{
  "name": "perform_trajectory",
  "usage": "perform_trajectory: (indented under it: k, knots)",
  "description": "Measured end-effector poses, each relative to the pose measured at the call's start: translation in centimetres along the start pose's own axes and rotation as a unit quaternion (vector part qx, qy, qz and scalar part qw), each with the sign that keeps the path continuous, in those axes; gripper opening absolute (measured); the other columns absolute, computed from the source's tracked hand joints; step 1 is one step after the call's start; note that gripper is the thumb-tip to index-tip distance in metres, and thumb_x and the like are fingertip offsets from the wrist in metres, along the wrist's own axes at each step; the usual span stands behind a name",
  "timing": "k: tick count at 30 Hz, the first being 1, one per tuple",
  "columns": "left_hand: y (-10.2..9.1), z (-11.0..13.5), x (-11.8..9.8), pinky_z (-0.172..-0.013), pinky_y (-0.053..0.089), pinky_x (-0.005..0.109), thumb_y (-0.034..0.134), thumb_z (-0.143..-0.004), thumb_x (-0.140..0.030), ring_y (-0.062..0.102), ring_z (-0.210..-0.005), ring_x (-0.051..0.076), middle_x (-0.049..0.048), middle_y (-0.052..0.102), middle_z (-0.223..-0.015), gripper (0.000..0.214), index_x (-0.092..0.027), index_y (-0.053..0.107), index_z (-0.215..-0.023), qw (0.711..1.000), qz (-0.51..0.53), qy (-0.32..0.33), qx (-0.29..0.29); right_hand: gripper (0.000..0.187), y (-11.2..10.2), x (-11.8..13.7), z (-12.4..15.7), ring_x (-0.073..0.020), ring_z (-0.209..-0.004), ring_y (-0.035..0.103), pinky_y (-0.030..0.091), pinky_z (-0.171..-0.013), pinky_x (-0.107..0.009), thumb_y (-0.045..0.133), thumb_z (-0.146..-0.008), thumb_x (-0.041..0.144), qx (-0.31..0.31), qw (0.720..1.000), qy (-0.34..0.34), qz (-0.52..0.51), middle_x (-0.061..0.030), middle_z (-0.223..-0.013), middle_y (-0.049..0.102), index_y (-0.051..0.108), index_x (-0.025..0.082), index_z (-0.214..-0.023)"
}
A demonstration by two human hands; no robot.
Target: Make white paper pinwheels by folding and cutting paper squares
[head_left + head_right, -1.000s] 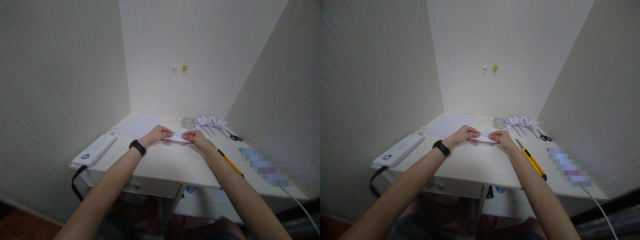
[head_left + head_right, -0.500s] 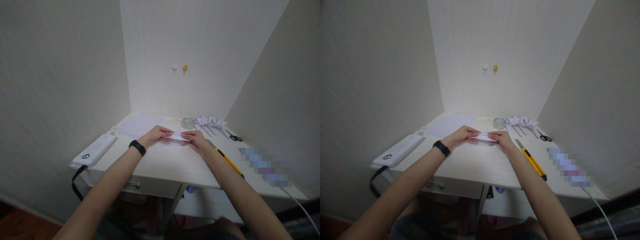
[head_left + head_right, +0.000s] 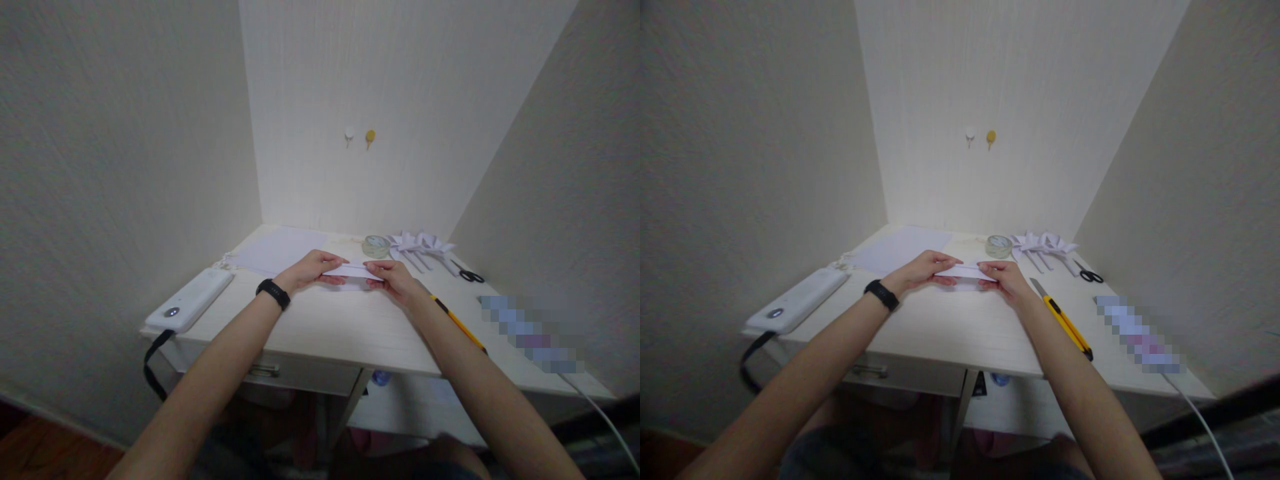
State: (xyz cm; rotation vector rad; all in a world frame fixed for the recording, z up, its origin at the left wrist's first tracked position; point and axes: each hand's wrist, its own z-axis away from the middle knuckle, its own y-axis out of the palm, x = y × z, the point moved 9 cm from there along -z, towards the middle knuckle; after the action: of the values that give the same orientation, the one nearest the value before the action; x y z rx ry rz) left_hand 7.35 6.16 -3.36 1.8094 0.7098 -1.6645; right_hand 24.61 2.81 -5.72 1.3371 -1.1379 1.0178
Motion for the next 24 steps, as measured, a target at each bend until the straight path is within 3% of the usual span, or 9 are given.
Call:
perform_trajectory:
  k: [9, 17, 21, 24]
  knots:
    - [-0.31, -0.24, 0.52, -0.095, 0.054, 0.036, 0.081, -0.073, -0.018, 0.068, -0.095, 0.016, 0.0131, 0.07, -0.118, 0.024, -0.012, 0.076, -0.096, 1.0, 0.022, -0.001, 0.011, 0.036, -0.04, 0.06, 0.13, -0.0114, -0.058, 0.063, 0.061, -0.059, -0.025, 0.093, -0.049, 0.027, -0.003, 1.0, 0.006, -0.017, -0.0062, -0.078, 0.073, 0.078, 0.013, -0.078]
    - [-0.22, -0.05, 0.36, -0.096, 0.053, 0.036, 0.088, -0.064, -0.023, 0.071, -0.085, 0.016, 0.0119, 0.075, -0.102, 0.032, -0.011, 0.077, -0.091, 1.0, 0.009, -0.011, 0.0, 0.033, -0.01, -0.14, 0.11, -0.0135, -0.059, 0.066, 0.061, -0.064, -0.026, 0.093, -0.046, 0.019, -0.002, 1.0, 0.019, -0.014, -0.0059, -0.07, 0.073, 0.078, 0.013, -0.075]
    - [-0.36, -0.11, 0.16, -0.093, 0.055, 0.036, 0.089, -0.06, -0.03, 0.069, -0.081, 0.015, 0.0113, 0.075, -0.093, 0.035, -0.009, 0.077, -0.086, 1.0, -0.01, 0.004, -0.021, 0.031, 0.01, -0.2, 0.16, -0.0132, -0.058, 0.065, 0.06, -0.062, -0.026, 0.093, -0.048, 0.022, -0.005, 1.0, 0.017, -0.001, -0.0065, -0.072, 0.074, 0.077, 0.013, -0.073]
    - [-0.67, -0.21, 0.33, -0.088, 0.056, 0.034, 0.089, -0.06, -0.025, 0.069, -0.077, 0.014, 0.0096, 0.075, -0.089, 0.035, -0.01, 0.077, -0.089, 0.999, -0.015, 0.004, -0.037, 0.036, -0.03, -0.09, 0.26, -0.0121, -0.058, 0.065, 0.059, -0.059, -0.024, 0.093, -0.048, 0.025, -0.017, 1.0, 0.009, 0.012, -0.006, -0.073, 0.073, 0.078, 0.013, -0.078]
